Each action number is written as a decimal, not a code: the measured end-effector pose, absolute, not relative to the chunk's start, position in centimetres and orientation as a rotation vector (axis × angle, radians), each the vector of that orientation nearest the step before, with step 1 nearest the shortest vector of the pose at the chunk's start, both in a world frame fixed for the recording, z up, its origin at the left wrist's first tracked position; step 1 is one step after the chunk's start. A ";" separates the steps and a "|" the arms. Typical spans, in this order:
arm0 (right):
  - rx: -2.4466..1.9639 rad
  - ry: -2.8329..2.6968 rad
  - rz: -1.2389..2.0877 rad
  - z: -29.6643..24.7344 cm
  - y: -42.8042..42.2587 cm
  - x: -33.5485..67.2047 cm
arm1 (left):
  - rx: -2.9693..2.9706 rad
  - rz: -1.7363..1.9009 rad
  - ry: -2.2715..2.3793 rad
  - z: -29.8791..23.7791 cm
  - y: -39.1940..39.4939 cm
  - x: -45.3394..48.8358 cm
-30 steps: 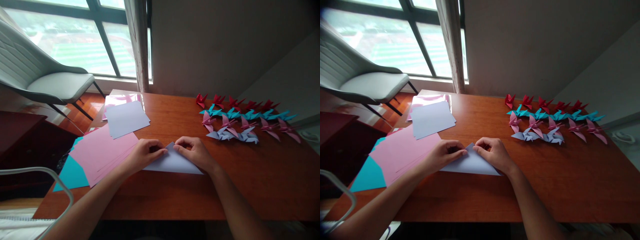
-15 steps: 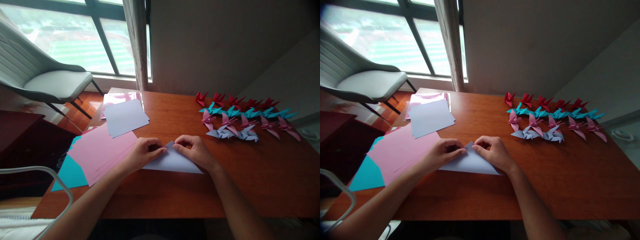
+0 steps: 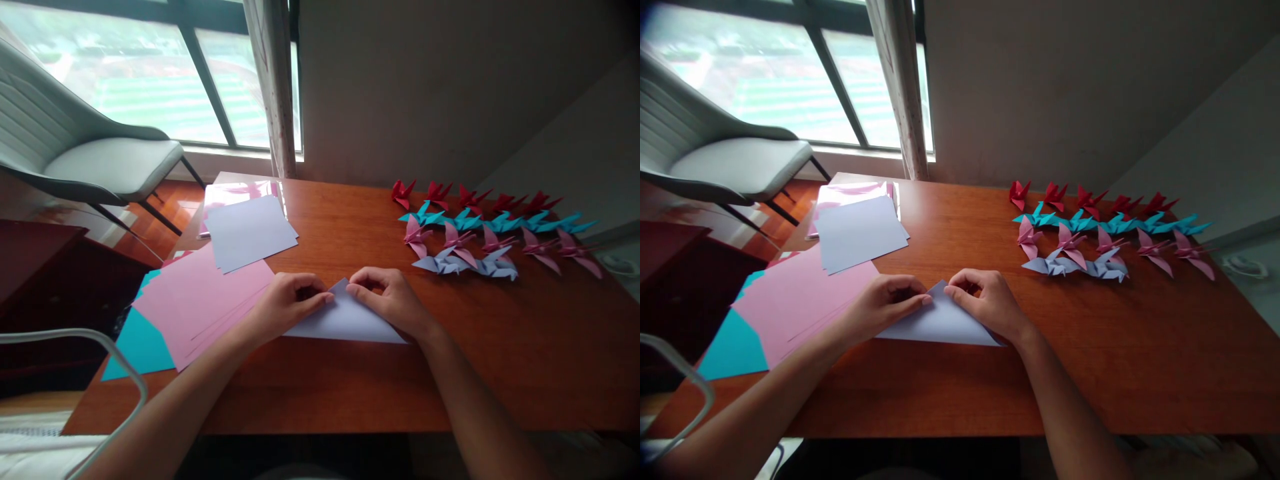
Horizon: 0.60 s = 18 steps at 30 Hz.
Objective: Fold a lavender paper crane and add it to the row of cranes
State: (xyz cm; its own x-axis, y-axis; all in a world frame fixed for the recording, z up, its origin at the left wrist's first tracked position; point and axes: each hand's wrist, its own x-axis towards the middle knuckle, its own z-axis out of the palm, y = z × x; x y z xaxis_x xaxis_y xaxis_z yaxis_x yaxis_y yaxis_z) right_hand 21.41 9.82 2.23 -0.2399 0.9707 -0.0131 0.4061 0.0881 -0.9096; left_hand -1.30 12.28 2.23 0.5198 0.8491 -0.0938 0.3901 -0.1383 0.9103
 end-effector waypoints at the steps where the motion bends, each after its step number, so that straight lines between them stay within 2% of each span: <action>1: -1.364 -1.728 1.123 2.3 9.8 21.4 | 1.736 0.565 1.046 2.2 12.3 -1.3; 18: -1.362 -1.741 1.116 2.2 9.8 21.5 | 1.738 0.571 1.064 2.5 12.1 -1.2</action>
State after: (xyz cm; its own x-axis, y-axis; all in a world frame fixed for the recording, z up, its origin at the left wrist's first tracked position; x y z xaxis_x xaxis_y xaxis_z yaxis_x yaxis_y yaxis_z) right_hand 21.47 9.80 2.19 -0.2461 0.9692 -0.0088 0.4124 0.0965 -0.9059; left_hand -1.21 12.06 2.48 0.5055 0.8577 -0.0934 0.3966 -0.1348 0.9080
